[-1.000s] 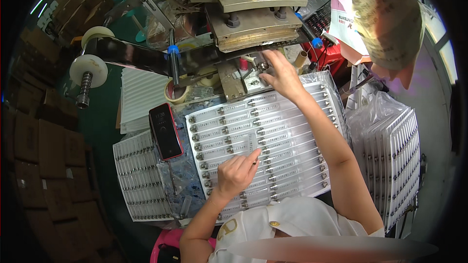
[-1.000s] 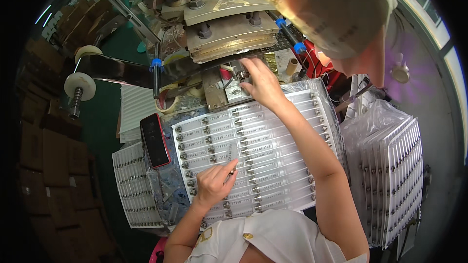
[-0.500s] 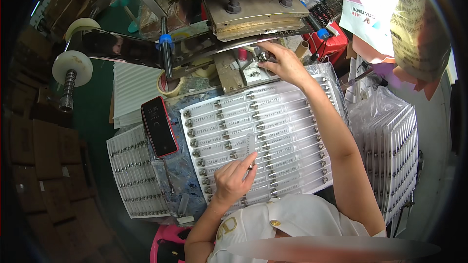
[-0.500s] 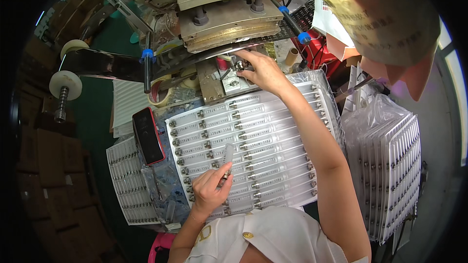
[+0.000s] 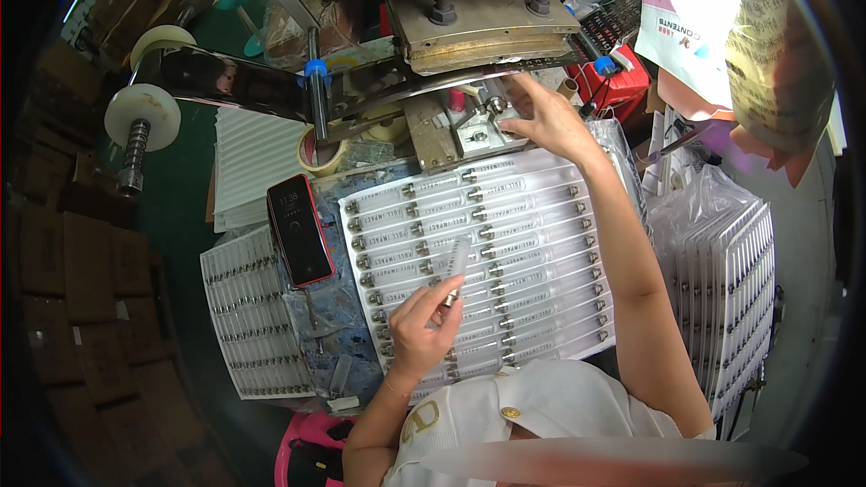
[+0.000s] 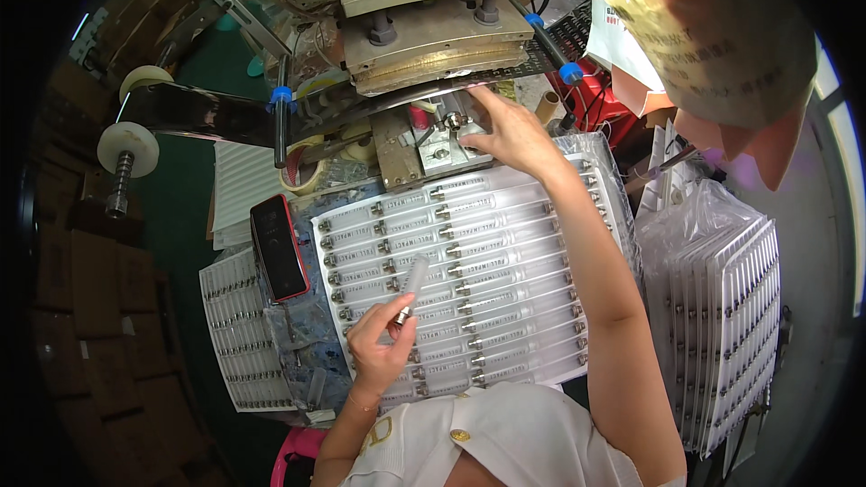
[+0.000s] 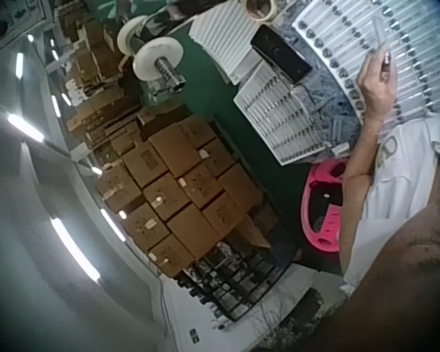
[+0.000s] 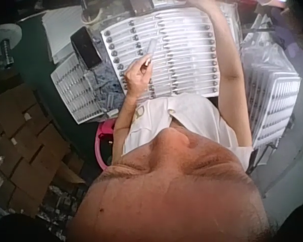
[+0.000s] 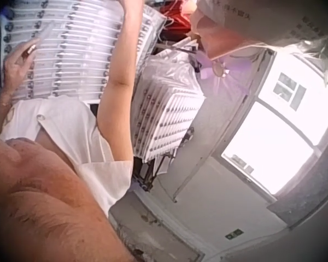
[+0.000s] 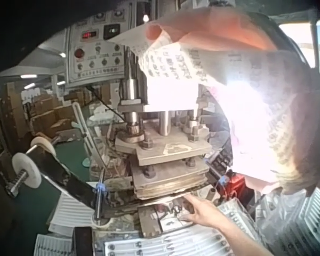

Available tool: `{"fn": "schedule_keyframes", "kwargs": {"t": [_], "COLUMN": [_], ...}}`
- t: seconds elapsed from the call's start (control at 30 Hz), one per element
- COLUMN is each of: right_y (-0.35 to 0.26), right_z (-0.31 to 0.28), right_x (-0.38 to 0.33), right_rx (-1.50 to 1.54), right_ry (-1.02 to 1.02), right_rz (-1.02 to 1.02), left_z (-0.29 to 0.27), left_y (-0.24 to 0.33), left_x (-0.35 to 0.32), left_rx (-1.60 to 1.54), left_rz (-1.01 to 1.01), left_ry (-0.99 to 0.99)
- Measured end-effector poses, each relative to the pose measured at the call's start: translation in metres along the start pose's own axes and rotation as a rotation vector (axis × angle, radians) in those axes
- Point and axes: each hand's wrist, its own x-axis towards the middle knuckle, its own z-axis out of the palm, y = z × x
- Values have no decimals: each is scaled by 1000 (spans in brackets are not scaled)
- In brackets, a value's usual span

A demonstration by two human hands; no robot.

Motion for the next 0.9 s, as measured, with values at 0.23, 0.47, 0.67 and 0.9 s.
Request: {"fn": "schedule_keyframes", "kwargs": {"t": [0.23, 0.47, 0.67, 0.9], "right_y": [49, 72, 69, 81], "right_z": [-51, -28, -15, -44], "right_x": [-75, -125, -125, -143], "right_rx": [28, -129, -275, 238], "right_ry": [160, -33, -101, 118], "right_rz": [50, 19, -111, 50], "left_z": [-3, 84, 133, 80], "left_y": [-19, -30, -36, -29], "left_x": [12, 101, 140, 119], "left_rx": [-385, -94, 408, 432], "left_rz": [-237, -19, 323, 530], "left_ry": [9, -125, -128, -53]}}
